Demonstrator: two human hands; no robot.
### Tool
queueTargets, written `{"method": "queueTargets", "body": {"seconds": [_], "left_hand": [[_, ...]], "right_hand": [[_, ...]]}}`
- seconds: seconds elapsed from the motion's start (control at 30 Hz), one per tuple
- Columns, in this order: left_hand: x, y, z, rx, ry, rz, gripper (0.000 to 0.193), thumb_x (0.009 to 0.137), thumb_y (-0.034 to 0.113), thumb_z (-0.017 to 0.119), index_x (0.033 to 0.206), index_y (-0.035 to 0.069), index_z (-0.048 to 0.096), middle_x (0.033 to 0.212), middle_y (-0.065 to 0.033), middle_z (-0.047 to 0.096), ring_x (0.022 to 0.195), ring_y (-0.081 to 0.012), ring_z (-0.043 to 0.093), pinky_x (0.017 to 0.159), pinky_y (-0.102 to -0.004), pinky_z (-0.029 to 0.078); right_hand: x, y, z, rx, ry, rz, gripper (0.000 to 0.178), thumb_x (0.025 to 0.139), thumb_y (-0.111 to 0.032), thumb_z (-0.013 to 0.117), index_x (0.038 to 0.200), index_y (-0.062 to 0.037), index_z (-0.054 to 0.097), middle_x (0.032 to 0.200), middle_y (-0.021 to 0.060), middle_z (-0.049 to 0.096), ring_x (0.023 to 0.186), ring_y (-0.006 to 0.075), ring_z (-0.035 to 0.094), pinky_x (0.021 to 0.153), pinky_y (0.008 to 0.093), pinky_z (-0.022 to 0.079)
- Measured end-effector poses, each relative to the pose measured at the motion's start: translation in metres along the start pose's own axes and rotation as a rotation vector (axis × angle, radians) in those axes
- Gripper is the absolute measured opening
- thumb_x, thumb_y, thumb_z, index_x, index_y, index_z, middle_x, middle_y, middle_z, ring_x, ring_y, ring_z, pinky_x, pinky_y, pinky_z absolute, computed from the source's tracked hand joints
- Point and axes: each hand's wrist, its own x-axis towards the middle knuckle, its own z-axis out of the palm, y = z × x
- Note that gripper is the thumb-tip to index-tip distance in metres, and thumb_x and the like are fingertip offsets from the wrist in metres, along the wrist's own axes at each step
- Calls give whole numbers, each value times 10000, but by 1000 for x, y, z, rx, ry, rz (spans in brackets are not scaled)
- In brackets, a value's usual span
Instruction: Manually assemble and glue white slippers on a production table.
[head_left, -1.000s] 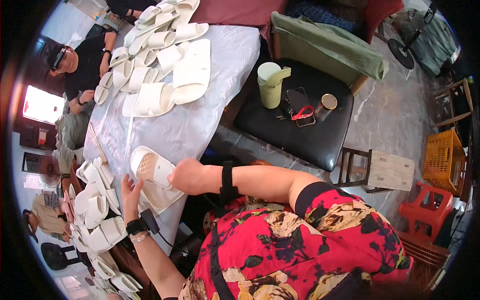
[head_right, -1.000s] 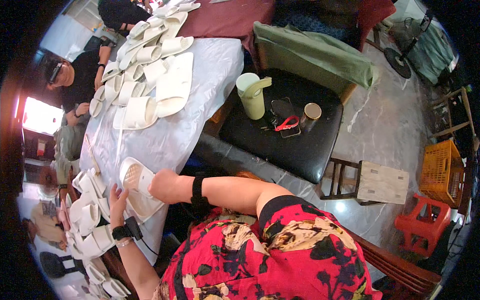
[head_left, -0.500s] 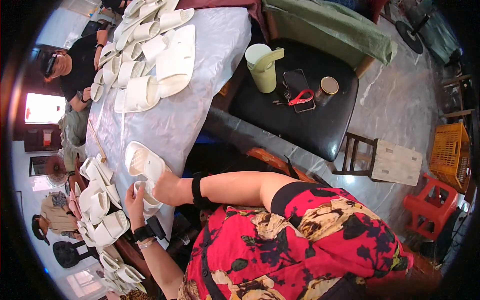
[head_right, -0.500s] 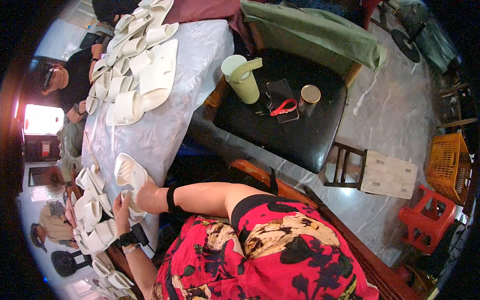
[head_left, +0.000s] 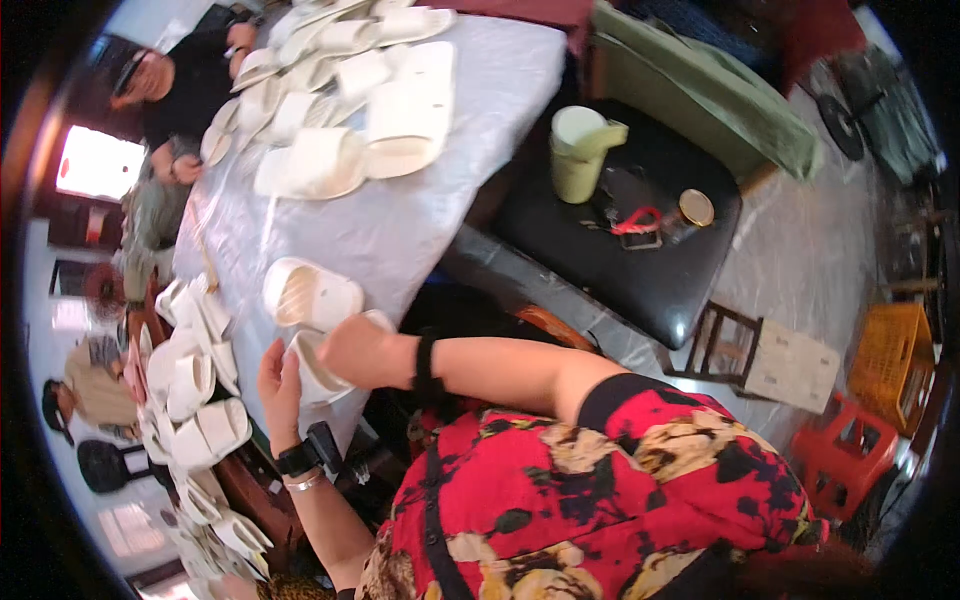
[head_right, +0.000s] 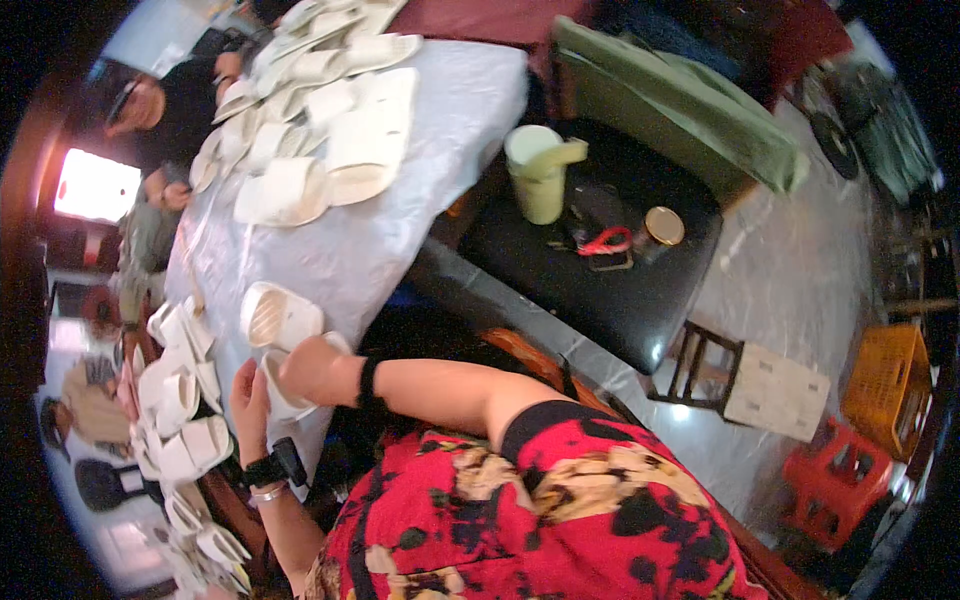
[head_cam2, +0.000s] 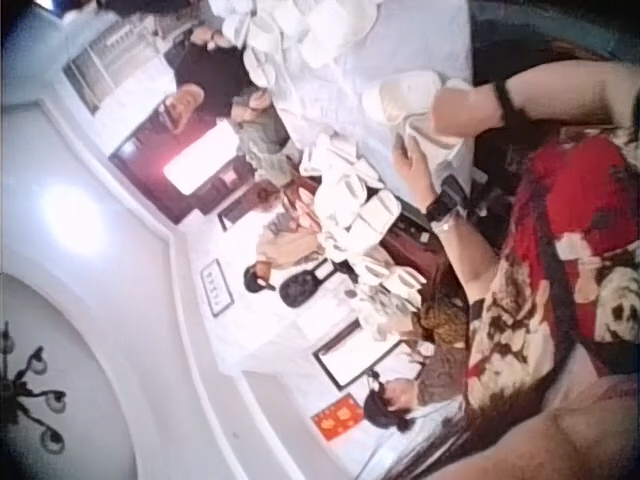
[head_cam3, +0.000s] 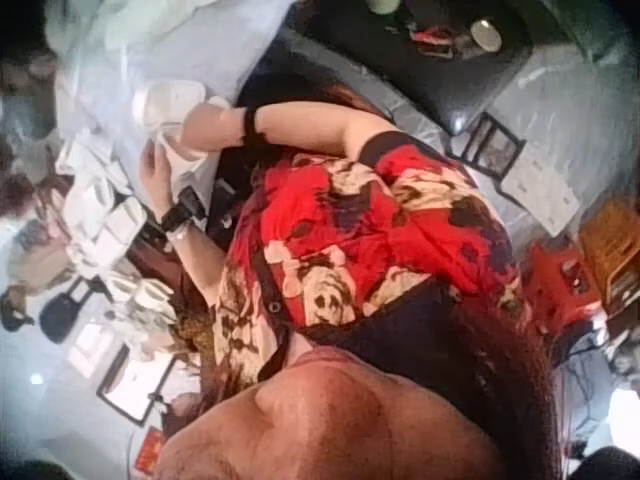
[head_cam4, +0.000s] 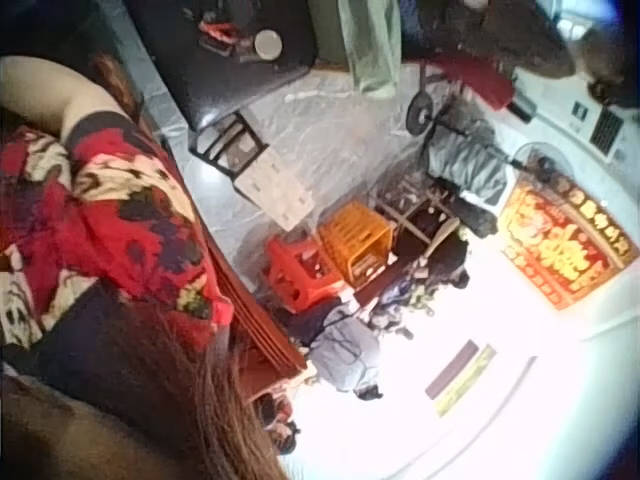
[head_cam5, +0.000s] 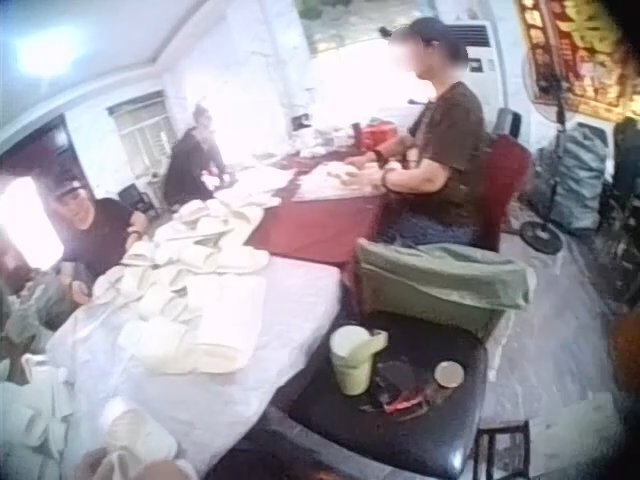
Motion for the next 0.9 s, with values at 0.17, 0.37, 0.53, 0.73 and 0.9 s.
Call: {"method": "queueTargets", "body": {"seconds": [0.17, 0.37, 0.53, 0.73, 0.9], "left_hand": [[-9, -15, -9, 87, 117, 169, 300, 903, 132, 566, 1160, -20, 574, 991, -105, 650, 894, -145, 593, 753, -272, 478], [-19, -21, -14, 8, 99, 32, 266, 876, 20, 541, 1137, -20, 575, 957, -104, 675, 886, -160, 627, 740, -286, 491], [-15, -18, -14, 24, 13, 108, 239, 833, 2, 547, 1066, -20, 594, 898, -99, 663, 847, -176, 622, 743, -294, 492], [-15, -34, -30, 85, -106, 176, 241, 771, 16, 580, 1002, -49, 603, 1071, -160, 585, 981, -270, 562, 844, -342, 459], [-9, -17, -15, 105, -179, 209, 191, 774, -4, 571, 948, -77, 597, 1052, -161, 559, 964, -284, 540, 849, -333, 421]], "right_hand": [[-15, 13, -16, -71, -55, 160, 50, 731, -87, 582, 771, -64, 564, 607, 130, 616, 581, 321, 649, 490, 441, 498], [-20, 7, -35, -52, -18, 63, 58, 757, -93, 562, 719, -78, 521, 602, 106, 579, 541, 316, 602, 464, 428, 461], [-25, 0, -55, -118, -46, 86, 81, 742, -110, 587, 706, -86, 519, 570, 96, 566, 500, 285, 592, 434, 395, 450], [5, -5, -14, -72, -138, 44, 63, 676, -104, 616, 632, -70, 587, 577, 130, 607, 548, 315, 642, 478, 431, 503], [26, -6, 25, -78, -104, 38, 95, 707, -135, 597, 681, -46, 579, 569, 130, 608, 562, 305, 651, 503, 428, 509]]}}
